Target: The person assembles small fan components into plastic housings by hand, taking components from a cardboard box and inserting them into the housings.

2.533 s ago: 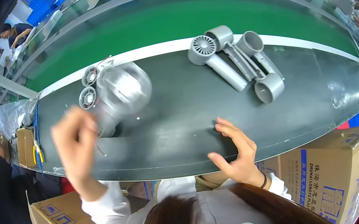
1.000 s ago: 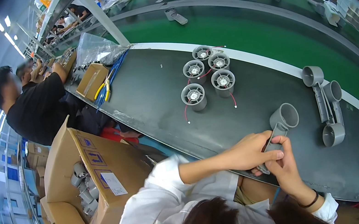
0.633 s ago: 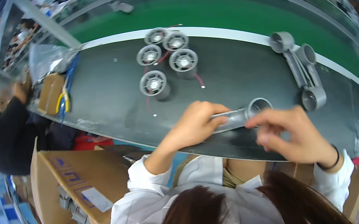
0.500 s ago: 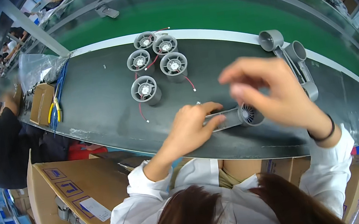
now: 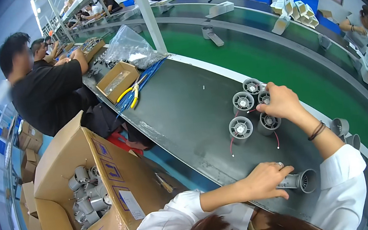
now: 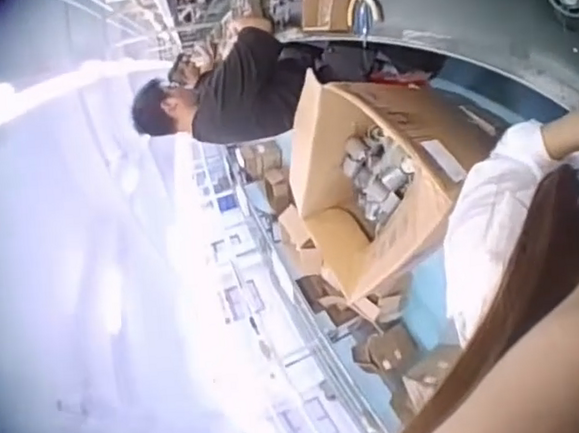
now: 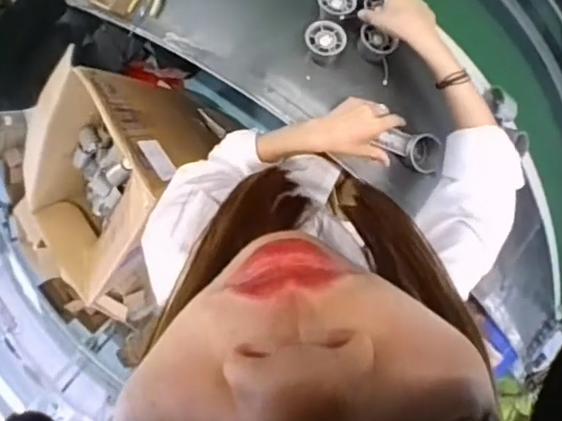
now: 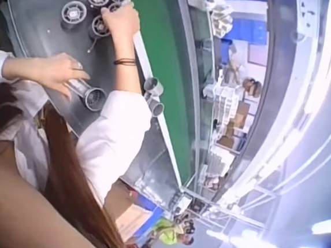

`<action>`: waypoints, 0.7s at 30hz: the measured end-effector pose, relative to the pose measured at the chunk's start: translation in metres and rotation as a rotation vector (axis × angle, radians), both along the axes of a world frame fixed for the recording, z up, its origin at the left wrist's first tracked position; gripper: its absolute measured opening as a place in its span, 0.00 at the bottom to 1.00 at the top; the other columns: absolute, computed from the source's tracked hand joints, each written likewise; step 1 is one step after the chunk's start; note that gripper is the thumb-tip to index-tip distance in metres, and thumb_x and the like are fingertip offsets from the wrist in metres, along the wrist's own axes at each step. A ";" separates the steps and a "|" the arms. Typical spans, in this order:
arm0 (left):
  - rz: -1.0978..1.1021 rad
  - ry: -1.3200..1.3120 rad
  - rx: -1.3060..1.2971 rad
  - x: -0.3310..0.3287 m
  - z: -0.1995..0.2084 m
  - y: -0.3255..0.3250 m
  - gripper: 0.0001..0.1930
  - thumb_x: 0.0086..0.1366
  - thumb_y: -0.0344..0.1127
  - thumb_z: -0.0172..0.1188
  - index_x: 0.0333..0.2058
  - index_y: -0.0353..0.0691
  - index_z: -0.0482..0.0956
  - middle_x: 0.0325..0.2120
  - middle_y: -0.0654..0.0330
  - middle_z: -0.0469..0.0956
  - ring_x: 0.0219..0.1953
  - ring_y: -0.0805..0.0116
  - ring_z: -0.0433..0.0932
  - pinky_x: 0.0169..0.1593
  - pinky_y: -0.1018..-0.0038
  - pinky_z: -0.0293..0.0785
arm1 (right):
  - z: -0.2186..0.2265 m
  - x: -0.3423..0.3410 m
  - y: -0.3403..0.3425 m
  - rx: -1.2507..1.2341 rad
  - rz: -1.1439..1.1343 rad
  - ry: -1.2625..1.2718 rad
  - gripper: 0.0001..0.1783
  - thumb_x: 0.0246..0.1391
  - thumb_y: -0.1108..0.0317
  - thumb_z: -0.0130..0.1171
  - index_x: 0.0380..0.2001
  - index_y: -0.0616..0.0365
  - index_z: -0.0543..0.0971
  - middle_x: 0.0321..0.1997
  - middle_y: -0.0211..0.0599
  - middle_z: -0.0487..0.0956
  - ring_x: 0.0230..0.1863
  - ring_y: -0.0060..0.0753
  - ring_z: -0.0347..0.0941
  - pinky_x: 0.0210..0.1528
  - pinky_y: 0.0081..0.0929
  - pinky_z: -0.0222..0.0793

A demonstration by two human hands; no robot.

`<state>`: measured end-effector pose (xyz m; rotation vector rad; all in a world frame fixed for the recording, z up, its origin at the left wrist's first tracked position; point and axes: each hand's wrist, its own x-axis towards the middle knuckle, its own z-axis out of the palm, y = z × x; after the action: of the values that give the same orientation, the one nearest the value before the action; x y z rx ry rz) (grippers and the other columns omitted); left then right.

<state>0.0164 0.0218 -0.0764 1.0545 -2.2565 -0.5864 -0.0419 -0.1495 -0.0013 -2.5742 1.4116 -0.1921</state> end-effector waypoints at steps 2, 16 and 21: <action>-0.003 -0.025 0.012 0.001 0.002 -0.001 0.35 0.45 0.49 0.68 0.49 0.35 0.69 0.32 0.51 0.75 0.35 0.53 0.77 0.40 0.63 0.73 | -0.012 0.007 -0.009 -0.055 -0.002 -0.051 0.31 0.36 0.53 0.67 0.35 0.70 0.73 0.31 0.53 0.80 0.36 0.53 0.78 0.38 0.42 0.75; -0.045 -0.047 -0.149 0.003 -0.008 -0.008 0.30 0.43 0.44 0.70 0.44 0.35 0.72 0.30 0.56 0.74 0.35 0.58 0.74 0.40 0.66 0.70 | 0.049 -0.088 0.060 -0.177 0.017 -0.618 0.24 0.35 0.66 0.66 0.38 0.63 0.72 0.32 0.32 0.73 0.32 0.20 0.69 0.32 0.19 0.65; -0.044 0.066 -0.318 -0.002 0.001 -0.007 0.31 0.44 0.51 0.68 0.43 0.35 0.74 0.30 0.58 0.74 0.32 0.59 0.73 0.36 0.67 0.69 | 0.049 -0.142 0.144 -0.103 -0.188 -0.572 0.25 0.32 0.73 0.66 0.39 0.65 0.72 0.31 0.35 0.73 0.30 0.25 0.69 0.33 0.20 0.65</action>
<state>0.0140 0.0149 -0.0752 0.8169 -2.2271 -0.2623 -0.1840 -0.0055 0.0474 -2.1850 1.4263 -0.9634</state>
